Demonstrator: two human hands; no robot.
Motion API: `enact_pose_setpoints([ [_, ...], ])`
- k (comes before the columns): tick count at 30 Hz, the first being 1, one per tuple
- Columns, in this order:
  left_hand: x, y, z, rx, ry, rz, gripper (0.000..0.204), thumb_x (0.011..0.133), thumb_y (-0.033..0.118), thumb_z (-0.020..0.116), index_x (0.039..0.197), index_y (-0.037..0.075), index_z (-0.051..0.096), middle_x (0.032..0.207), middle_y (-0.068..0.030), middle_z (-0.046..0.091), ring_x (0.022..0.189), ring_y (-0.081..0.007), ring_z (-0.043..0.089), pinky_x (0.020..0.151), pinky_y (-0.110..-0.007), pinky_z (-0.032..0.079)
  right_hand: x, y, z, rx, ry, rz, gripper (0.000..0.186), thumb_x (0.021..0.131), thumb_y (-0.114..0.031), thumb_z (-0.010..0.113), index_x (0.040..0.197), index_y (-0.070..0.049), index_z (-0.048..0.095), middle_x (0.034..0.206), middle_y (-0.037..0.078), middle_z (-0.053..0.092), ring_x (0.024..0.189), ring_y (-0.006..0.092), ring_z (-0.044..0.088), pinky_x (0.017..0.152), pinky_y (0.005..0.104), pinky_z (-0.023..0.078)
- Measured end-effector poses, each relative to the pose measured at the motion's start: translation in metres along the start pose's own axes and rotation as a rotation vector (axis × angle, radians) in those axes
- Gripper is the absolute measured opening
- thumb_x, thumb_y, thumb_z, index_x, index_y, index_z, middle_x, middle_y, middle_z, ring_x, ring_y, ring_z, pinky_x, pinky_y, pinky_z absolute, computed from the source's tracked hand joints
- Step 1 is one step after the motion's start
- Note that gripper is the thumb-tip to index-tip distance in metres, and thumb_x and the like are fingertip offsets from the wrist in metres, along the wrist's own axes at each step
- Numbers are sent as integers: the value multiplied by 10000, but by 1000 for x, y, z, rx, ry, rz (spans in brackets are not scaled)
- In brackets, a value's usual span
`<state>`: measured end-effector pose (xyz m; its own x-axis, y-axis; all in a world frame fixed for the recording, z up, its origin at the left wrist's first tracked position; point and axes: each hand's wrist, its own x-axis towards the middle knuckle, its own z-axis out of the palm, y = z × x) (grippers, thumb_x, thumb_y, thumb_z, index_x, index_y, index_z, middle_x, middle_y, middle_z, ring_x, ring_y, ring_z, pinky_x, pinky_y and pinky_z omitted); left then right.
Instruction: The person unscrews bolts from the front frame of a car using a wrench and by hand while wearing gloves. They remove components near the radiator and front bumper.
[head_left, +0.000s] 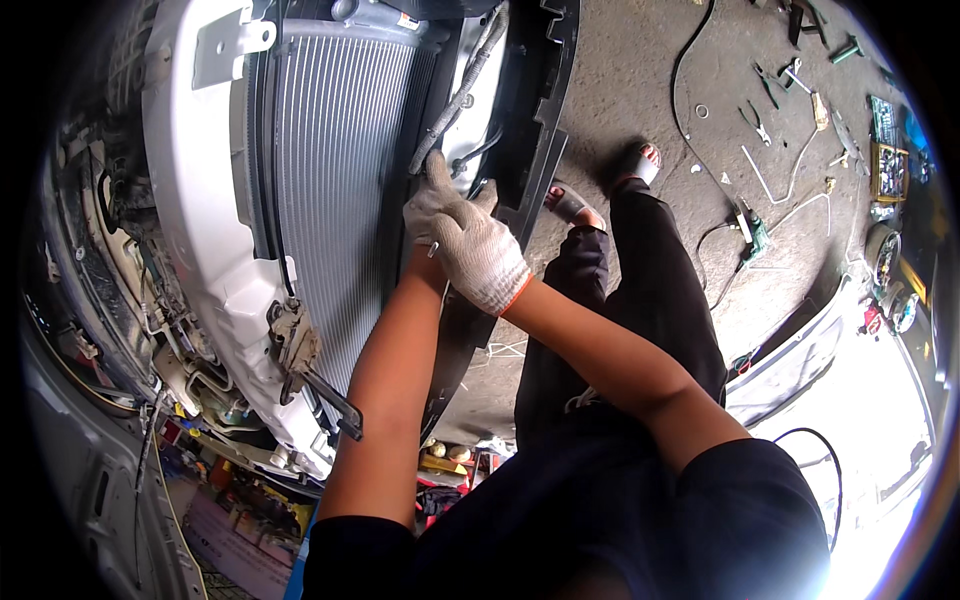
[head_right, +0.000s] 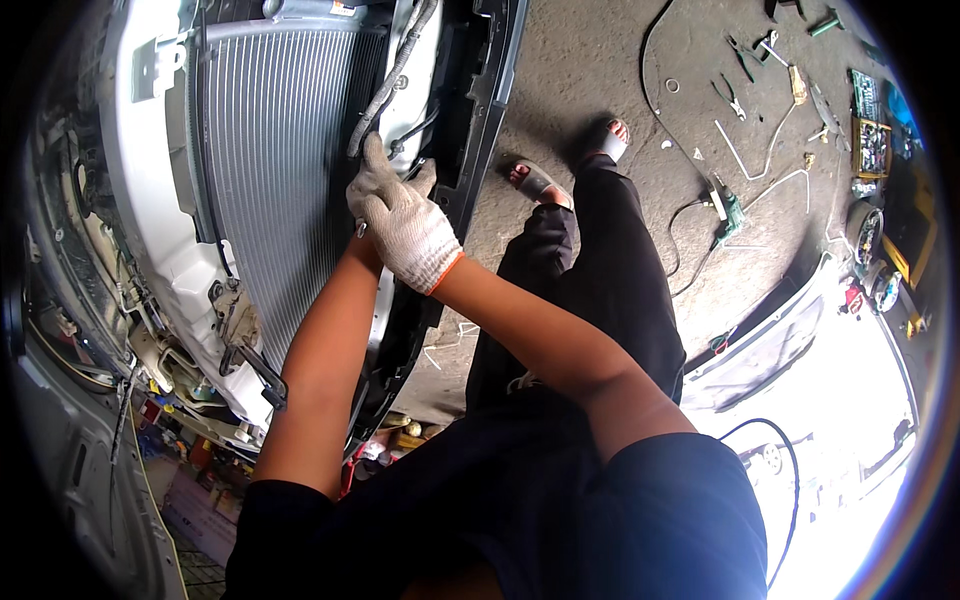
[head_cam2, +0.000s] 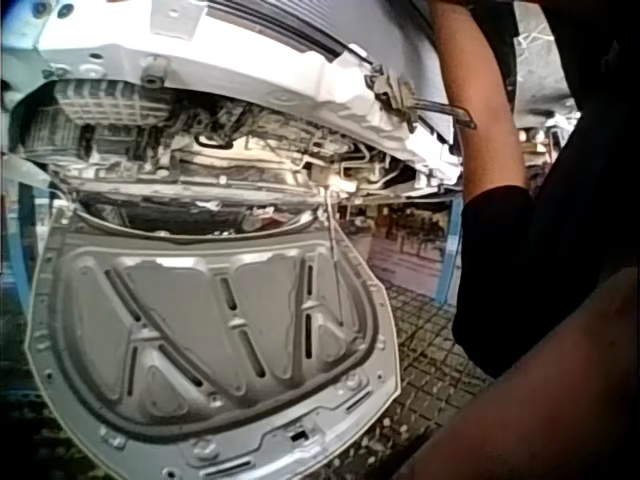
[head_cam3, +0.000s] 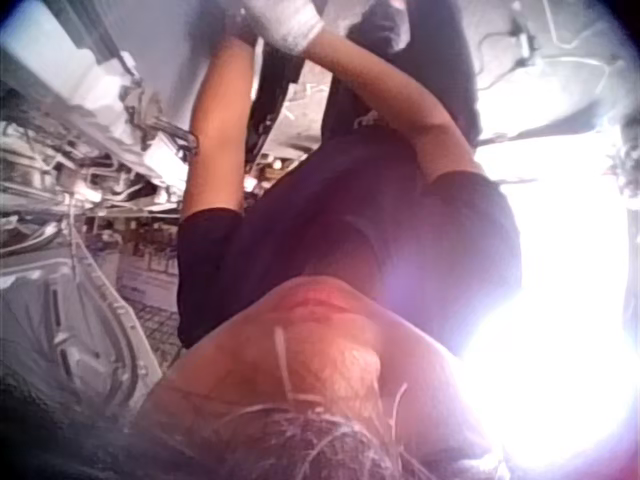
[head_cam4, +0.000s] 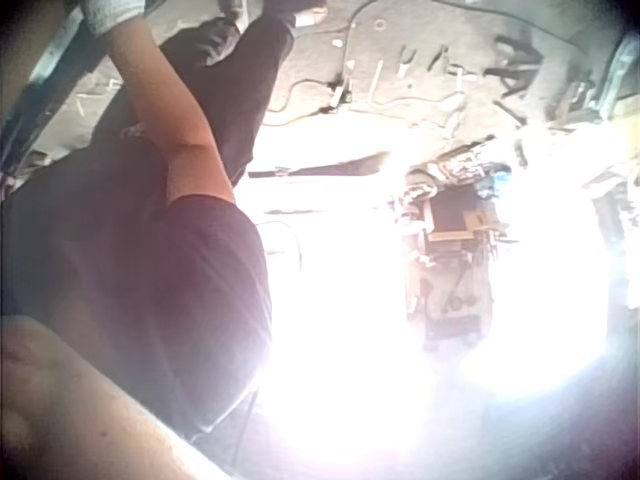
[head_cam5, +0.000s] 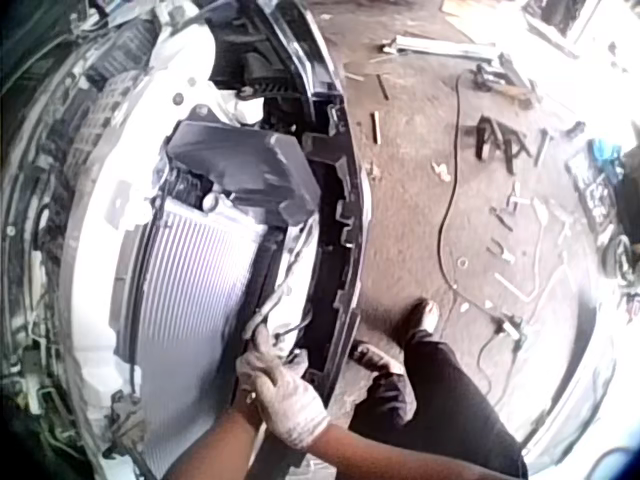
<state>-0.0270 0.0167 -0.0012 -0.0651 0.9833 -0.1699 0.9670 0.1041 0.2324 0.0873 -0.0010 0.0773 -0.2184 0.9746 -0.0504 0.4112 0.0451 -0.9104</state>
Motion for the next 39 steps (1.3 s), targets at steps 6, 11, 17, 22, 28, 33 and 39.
enact_pose_setpoints([
  [6,-2,-13,13,-344,-50,-80,1012,702,477,938,1437,-26,457,1193,-133,677,1064,-239,692,915,-312,554,7,-2,-6,-15,2,12,167,857,-63,637,1022,-35,631,1108,176,671,857,431,718,733,510,613],
  [11,1,1,-1,-153,-53,-61,1006,685,440,953,1438,-12,463,1165,-121,674,1052,-248,686,917,-320,556,4,8,5,7,-10,-8,171,859,-61,630,1029,-40,636,1079,196,665,878,435,712,748,515,611],
  [17,2,-36,24,63,-140,-7,795,871,596,706,1390,55,443,1116,-170,738,934,-359,750,797,-457,593,39,18,-16,24,-80,289,191,948,-106,637,1095,14,660,1035,241,707,933,442,711,839,499,595],
  [22,12,10,-14,82,-160,-77,851,790,635,764,1341,73,440,1145,-162,742,997,-368,754,830,-480,607,106,70,-35,6,26,557,260,1011,-186,525,996,51,630,977,311,710,934,464,717,830,507,580],
  [28,10,16,-22,34,-123,-18,831,794,617,770,1327,65,452,1148,-180,731,1011,-369,746,826,-468,602,93,55,-28,-122,282,476,278,1055,-246,512,1053,29,552,887,297,696,871,507,700,786,545,580],
  [33,9,-22,22,128,88,133,815,778,636,788,1305,86,498,1070,-167,749,953,-331,765,760,-445,603,59,32,-24,52,273,266,161,1031,-170,558,1051,-18,610,933,260,679,898,480,680,759,541,553],
  [39,4,-21,18,-177,-210,-165,806,782,577,810,1339,88,495,1134,-200,711,1019,-368,737,860,-472,579,-4,-1,7,-43,-17,166,149,866,-122,683,997,-64,644,1090,171,648,941,418,704,768,492,605],
])
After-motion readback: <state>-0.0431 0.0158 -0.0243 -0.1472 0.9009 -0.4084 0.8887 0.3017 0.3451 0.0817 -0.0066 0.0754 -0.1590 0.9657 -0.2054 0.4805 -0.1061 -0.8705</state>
